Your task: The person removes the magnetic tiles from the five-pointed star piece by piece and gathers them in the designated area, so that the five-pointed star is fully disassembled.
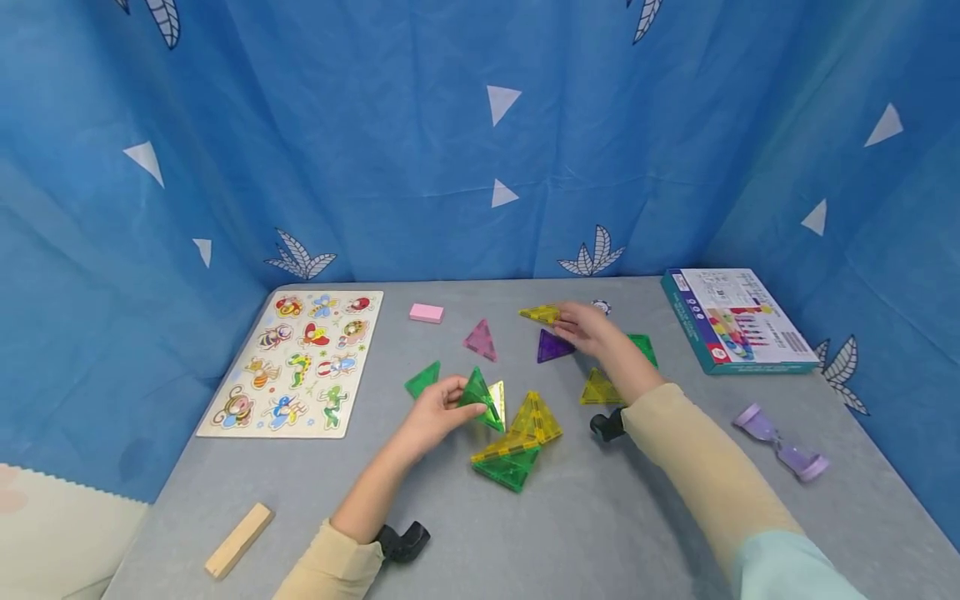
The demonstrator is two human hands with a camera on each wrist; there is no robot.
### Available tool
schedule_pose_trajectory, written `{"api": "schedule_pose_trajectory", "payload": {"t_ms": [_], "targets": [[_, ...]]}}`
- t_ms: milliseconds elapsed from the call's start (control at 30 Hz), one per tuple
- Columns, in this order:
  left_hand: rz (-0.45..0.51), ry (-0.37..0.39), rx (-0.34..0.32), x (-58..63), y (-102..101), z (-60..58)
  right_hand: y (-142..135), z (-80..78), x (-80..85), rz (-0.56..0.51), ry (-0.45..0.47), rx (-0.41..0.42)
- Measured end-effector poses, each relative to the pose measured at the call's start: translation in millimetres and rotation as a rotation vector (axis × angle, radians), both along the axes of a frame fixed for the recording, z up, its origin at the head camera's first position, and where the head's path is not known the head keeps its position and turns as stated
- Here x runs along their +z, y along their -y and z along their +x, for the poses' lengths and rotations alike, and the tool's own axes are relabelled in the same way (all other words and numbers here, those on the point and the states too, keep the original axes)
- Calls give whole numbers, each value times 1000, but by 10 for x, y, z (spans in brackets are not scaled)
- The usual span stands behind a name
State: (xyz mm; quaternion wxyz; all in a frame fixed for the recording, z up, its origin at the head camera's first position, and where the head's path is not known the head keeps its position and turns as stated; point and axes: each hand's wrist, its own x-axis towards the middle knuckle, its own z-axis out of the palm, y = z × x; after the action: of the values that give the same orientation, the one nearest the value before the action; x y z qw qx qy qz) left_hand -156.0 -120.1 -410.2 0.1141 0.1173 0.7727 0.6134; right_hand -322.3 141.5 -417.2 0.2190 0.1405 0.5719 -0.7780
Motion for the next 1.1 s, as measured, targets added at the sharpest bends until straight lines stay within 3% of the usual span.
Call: {"api": "schedule_pose_trajectory", "payload": {"t_ms": [167, 300, 400, 467, 633, 767, 967, 1100], "targets": [[17, 12, 3, -69, -9, -32, -129, 289, 103, 215, -231, 173], [44, 11, -5, -150, -23, -73, -105, 648, 175, 310, -402, 398], [77, -23, -22, -124, -69, -81, -37, 926, 182, 354, -466, 525], [99, -52, -43, -72, -116, -69, 13, 1081, 171, 369, -465, 566], [83, -109, -115, 45, -246, -5, 105, 1315, 148, 285, -399, 540], [50, -131, -123, 63, -319, 31, 113, 1381, 133, 239, -419, 477], [-52, -185, 5, 72, -282, 15, -2, 1353, 137, 239, -415, 336], [-73, -173, 103, 94, -157, -43, -226, 1304, 196, 258, -404, 256]]}}
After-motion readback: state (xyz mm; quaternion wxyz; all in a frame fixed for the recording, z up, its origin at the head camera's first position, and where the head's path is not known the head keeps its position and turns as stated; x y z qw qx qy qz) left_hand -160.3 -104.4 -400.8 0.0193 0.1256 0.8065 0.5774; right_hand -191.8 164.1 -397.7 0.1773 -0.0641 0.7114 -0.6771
